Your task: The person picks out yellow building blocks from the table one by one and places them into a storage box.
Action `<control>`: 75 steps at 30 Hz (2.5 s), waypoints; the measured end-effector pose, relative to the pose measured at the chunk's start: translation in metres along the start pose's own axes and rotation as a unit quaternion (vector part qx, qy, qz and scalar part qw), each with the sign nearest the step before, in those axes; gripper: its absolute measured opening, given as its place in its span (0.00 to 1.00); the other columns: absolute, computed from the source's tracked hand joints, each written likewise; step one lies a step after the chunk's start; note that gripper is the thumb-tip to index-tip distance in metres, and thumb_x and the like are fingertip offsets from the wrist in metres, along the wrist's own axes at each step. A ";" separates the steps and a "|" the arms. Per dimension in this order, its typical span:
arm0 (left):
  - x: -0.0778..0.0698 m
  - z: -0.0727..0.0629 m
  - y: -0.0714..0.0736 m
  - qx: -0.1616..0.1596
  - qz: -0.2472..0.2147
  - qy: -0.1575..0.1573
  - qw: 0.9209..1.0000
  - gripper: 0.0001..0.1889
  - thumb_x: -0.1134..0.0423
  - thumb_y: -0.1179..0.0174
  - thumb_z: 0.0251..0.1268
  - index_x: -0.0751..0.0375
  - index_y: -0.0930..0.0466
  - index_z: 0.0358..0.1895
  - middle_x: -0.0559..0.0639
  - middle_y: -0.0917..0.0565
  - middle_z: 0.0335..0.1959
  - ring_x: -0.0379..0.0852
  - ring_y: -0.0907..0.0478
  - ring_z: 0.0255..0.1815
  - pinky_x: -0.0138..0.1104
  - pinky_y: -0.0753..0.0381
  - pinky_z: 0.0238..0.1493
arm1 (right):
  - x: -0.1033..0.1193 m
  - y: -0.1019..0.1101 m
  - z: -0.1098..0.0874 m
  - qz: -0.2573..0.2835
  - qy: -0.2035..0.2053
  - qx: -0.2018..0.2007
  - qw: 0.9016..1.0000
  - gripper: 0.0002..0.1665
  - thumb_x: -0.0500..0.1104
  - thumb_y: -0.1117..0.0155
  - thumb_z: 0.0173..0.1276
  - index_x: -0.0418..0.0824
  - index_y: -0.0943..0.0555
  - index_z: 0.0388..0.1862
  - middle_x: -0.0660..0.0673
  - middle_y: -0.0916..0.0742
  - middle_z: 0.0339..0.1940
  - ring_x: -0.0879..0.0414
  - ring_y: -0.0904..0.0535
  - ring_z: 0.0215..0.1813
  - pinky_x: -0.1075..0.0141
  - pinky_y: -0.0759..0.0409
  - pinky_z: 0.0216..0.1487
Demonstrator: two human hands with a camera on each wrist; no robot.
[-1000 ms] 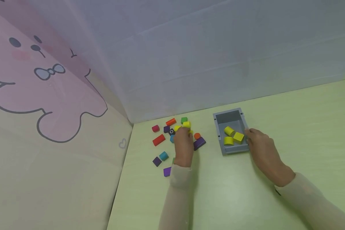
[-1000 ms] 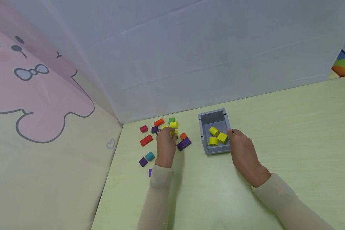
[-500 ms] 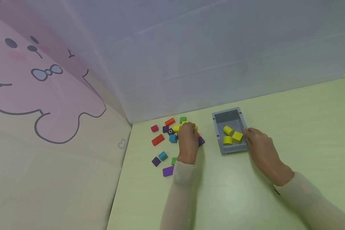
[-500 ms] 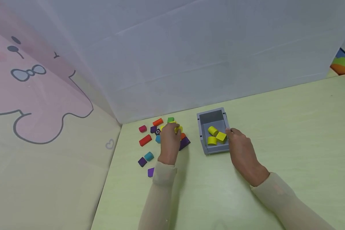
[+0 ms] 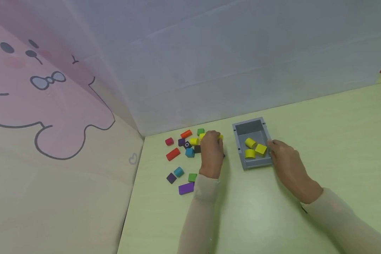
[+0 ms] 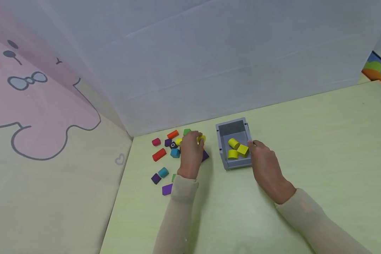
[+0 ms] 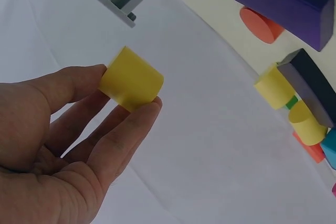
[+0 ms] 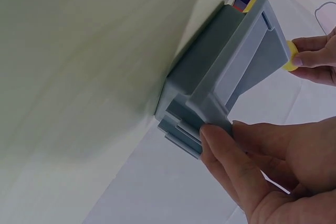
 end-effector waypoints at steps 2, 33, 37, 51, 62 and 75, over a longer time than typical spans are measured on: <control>-0.003 0.000 -0.001 -0.004 0.003 -0.001 1.000 0.12 0.72 0.35 0.74 0.69 0.12 0.55 0.59 0.11 0.54 0.53 0.13 0.57 0.40 0.15 0.62 | 0.000 0.000 0.000 -0.003 0.004 -0.005 1.000 0.19 0.17 0.36 0.64 0.18 0.18 0.55 0.21 0.14 0.48 0.27 0.13 0.45 0.41 0.13 0.36; -0.051 -0.001 -0.034 0.004 0.044 -0.102 0.994 0.08 0.70 0.34 0.73 0.63 0.09 0.49 0.52 0.10 0.49 0.47 0.12 0.51 0.31 0.14 0.56 | -0.002 -0.003 -0.001 0.011 0.000 -0.002 1.000 0.20 0.17 0.36 0.64 0.19 0.17 0.55 0.22 0.14 0.50 0.27 0.14 0.49 0.38 0.13 0.41; -0.055 -0.002 -0.040 0.008 0.059 -0.118 0.991 0.08 0.70 0.34 0.74 0.63 0.09 0.49 0.51 0.10 0.49 0.46 0.12 0.51 0.30 0.14 0.56 | 0.000 -0.003 0.000 0.001 -0.002 -0.001 1.000 0.19 0.18 0.36 0.64 0.19 0.17 0.55 0.22 0.14 0.51 0.27 0.14 0.49 0.39 0.13 0.41; -0.068 0.002 -0.066 0.057 0.100 -0.124 0.986 0.10 0.67 0.36 0.76 0.59 0.10 0.53 0.49 0.11 0.54 0.43 0.13 0.55 0.29 0.16 0.58 | 0.001 -0.003 -0.002 -0.008 -0.006 -0.001 1.000 0.18 0.19 0.37 0.66 0.19 0.17 0.55 0.24 0.13 0.48 0.30 0.13 0.46 0.40 0.13 0.39; -0.074 0.005 -0.078 0.050 0.141 -0.159 0.976 0.09 0.68 0.37 0.76 0.57 0.08 0.49 0.48 0.10 0.48 0.43 0.11 0.50 0.27 0.15 0.53 | 0.000 -0.003 -0.001 -0.010 0.003 -0.018 1.000 0.15 0.19 0.39 0.67 0.22 0.16 0.52 0.27 0.13 0.46 0.31 0.13 0.43 0.39 0.15 0.36; -0.076 0.007 -0.089 0.053 0.203 -0.184 0.960 0.09 0.73 0.35 0.70 0.56 0.07 0.40 0.46 0.12 0.38 0.42 0.12 0.44 0.29 0.13 0.46 | 0.000 -0.003 0.001 -0.016 0.002 -0.015 1.000 0.14 0.21 0.39 0.70 0.21 0.16 0.53 0.26 0.13 0.46 0.30 0.13 0.45 0.37 0.15 0.37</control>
Point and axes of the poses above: each hand's wrist, its own z-axis towards the middle knuckle, its own y-axis out of the back of the hand, x = y × z, the point moved 2 cm from there along z, towards the middle knuckle
